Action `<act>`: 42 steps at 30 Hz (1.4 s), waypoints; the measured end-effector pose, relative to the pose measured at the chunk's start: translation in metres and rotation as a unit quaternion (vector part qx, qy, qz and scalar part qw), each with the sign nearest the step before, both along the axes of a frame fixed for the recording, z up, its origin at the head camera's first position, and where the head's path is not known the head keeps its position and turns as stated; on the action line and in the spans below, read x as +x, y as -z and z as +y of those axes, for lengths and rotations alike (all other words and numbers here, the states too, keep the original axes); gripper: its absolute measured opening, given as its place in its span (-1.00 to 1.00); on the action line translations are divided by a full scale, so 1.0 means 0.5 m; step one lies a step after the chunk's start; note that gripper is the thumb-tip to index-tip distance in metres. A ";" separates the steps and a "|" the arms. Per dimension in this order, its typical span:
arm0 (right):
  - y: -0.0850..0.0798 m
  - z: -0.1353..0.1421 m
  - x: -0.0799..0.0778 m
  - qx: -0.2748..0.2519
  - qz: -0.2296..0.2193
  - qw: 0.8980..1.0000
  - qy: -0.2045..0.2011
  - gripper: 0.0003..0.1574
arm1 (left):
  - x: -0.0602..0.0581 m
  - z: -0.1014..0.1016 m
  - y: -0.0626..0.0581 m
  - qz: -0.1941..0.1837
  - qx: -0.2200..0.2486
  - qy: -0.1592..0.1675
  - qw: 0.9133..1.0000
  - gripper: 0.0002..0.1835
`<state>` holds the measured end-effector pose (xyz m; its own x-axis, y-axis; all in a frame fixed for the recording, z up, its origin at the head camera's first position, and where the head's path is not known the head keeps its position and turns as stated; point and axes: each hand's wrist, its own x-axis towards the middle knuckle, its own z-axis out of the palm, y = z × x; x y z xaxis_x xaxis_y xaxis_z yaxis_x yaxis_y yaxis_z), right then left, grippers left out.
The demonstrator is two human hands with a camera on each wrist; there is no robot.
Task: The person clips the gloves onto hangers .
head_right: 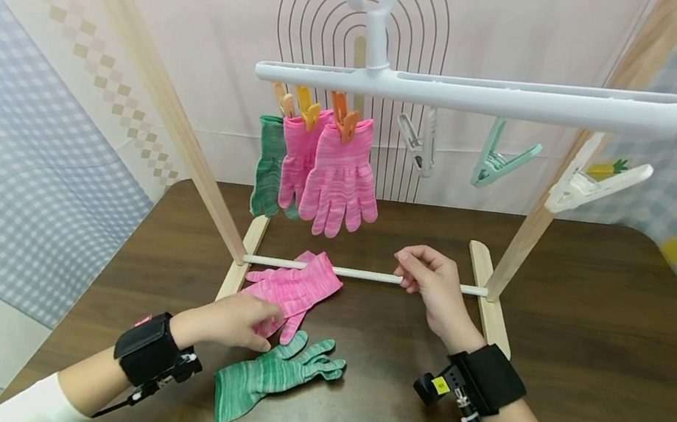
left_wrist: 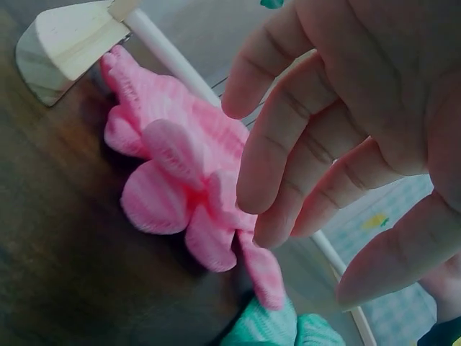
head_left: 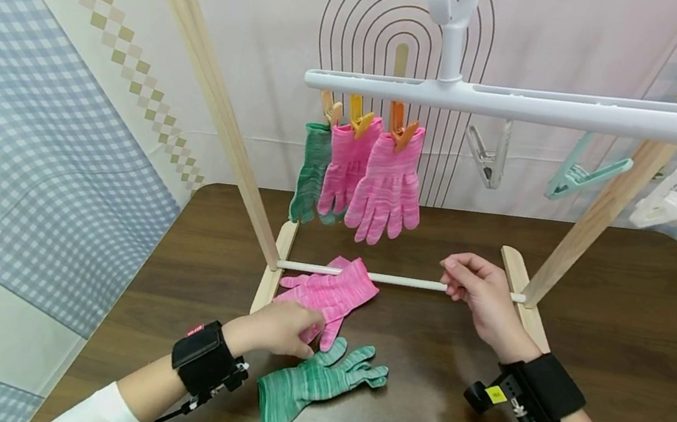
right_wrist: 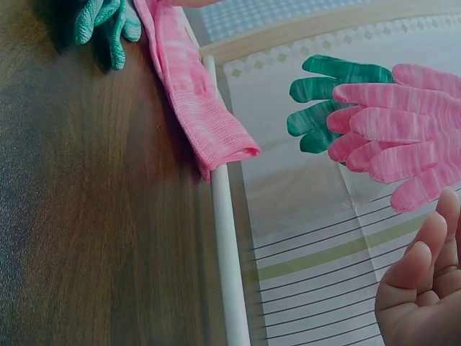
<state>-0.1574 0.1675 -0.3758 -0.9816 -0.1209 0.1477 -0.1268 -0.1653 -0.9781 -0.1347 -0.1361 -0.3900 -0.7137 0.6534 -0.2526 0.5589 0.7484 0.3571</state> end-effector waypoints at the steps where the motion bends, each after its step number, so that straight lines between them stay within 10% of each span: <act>1: 0.000 0.000 0.000 0.000 0.000 1.000 0.000 -0.88 | 0.000 0.000 0.002 -0.004 -0.002 0.001 1.000 -0.79; 29: 0.003 0.001 0.002 0.008 -0.004 1.000 0.005 -0.83 | 0.013 0.006 0.023 -0.062 -0.051 0.000 0.997 -0.72; 42: 0.003 0.001 0.002 0.007 -0.009 1.000 0.006 -0.87 | 0.018 0.012 0.033 -0.016 -0.062 0.019 0.998 -0.80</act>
